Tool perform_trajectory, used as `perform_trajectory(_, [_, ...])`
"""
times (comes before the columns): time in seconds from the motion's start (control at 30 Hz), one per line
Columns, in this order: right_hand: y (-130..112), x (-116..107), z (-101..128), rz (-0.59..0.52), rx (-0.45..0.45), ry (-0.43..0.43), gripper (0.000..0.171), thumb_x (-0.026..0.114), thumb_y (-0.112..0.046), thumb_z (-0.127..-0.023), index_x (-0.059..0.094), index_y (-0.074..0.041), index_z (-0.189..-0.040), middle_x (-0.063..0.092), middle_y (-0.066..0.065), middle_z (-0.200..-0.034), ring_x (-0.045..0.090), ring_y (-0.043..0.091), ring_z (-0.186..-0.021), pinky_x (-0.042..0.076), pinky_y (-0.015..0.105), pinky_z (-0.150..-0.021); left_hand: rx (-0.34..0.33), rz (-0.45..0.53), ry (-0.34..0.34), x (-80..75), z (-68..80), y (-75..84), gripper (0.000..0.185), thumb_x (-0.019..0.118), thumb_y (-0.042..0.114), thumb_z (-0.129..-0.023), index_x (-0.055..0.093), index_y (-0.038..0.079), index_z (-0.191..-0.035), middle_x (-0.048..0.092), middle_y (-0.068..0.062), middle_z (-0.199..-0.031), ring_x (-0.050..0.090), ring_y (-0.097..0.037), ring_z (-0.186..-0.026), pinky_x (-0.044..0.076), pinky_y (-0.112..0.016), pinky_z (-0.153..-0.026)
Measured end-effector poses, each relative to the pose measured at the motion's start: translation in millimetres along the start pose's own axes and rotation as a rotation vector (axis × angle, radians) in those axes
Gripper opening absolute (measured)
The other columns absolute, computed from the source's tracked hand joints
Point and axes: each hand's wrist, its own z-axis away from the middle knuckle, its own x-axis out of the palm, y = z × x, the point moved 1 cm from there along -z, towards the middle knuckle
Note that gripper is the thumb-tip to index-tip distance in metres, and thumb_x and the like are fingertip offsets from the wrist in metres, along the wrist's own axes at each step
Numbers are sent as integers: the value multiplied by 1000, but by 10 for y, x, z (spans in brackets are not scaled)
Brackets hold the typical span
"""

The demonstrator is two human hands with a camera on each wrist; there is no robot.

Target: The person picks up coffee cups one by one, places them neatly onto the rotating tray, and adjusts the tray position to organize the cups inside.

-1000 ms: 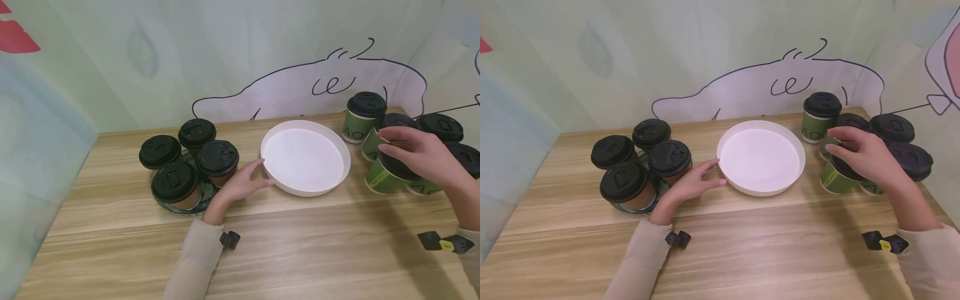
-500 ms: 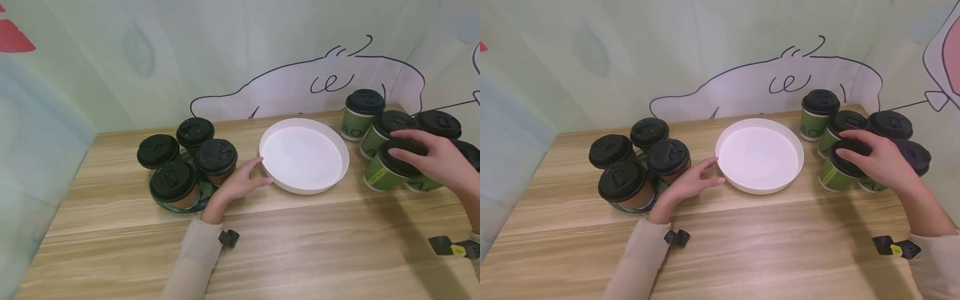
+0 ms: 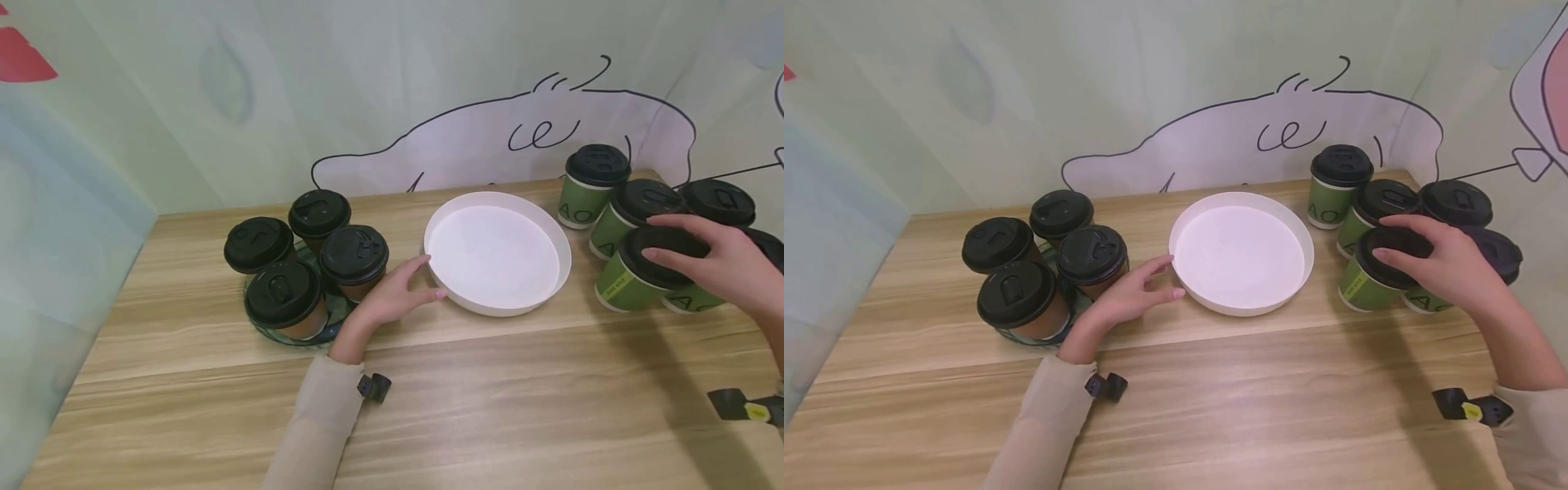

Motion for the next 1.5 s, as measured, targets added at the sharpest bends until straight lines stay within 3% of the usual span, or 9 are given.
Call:
perform_trajectory(0.27, [-396, -82, 217, -4, -1, -6, 69, 62, -45, -83, 36, -16, -140, 25, 26, -143, 13, 48, -130, 13, 69, -95, 5, 0, -1, -5, 0, 7, 72, 64, 37, -85, 30, 10, -143, 28, -12, -146, 24, -24, -134, 24, -42, -106])
perform_trajectory(0.5, [-310, -44, 189, -4, -22, 10, 72, 67, -47, -79, 38, -18, -139, 27, 23, -144, 15, 46, -131, 13, 68, -95, 11, 4, 1, 3, 3, 9, 73, 63, 37, -85, 30, 9, -143, 28, -12, -146, 23, -25, -134, 23, -42, -106])
perform_trajectory(0.63, [-686, -135, 328, -16, -9, -3, 67, 67, -36, -82, 38, -8, -136, 26, 30, -140, 15, 50, -129, 13, 68, -96, 8, 5, 1, 7, 3, 9, 73, 63, 37, -85, 29, 9, -143, 27, -12, -146, 23, -25, -134, 23, -42, -106])
perform_trajectory(0.8, [-875, -171, 400, -25, 18, 3, 67, 66, -33, -84, 36, -4, -136, 23, 33, -140, 13, 51, -129, 13, 68, -96, 0, 0, -1, 14, 5, 10, 72, 63, 37, -85, 29, 10, -143, 27, -12, -146, 23, -25, -134, 24, -42, -106])
perform_trajectory(1.0, [-803, -135, 389, -32, 7, 31, 73, 69, -35, -81, 35, -4, -138, 23, 32, -141, 14, 51, -128, 12, 67, -97, -2, -3, -2, 19, 8, 16, 72, 63, 37, -85, 30, 10, -143, 27, -12, -146, 23, -25, -134, 24, -42, -106])
perform_trajectory(1.07, [-731, -108, 373, -29, 8, 47, 72, 69, -37, -80, 36, -15, -141, 24, 30, -142, 16, 50, -128, 14, 67, -97, -5, -2, -2, 20, 9, 17, 72, 63, 37, -85, 30, 10, -143, 27, -12, -146, 23, -25, -134, 24, -42, -106])
perform_trajectory(1.17, [-646, -72, 346, -29, 6, 60, 74, 69, -39, -79, 34, -21, -142, 25, 27, -143, 16, 49, -129, 14, 67, -97, -4, 3, -2, 20, 12, 19, 72, 63, 37, -85, 30, 10, -143, 27, -12, -146, 23, -25, -134, 24, -42, -106])
perform_trajectory(1.37, [-636, -45, 304, -57, -19, 67, 81, 71, -36, -79, 30, -7, -142, 27, 24, -143, 15, 43, -132, 12, 63, -100, -4, 11, 0, 15, 15, 20, 72, 63, 36, -85, 30, 10, -143, 27, -12, -146, 23, -25, -134, 24, -42, -106])
perform_trajectory(1.5, [-718, -62, 318, -57, -23, 80, 80, 70, -36, -79, 30, -7, -142, 30, 22, -142, 17, 40, -133, 13, 63, -100, -6, 5, 4, 9, 16, 21, 72, 63, 36, -85, 30, 10, -143, 28, -13, -146, 23, -25, -134, 24, -42, -106])
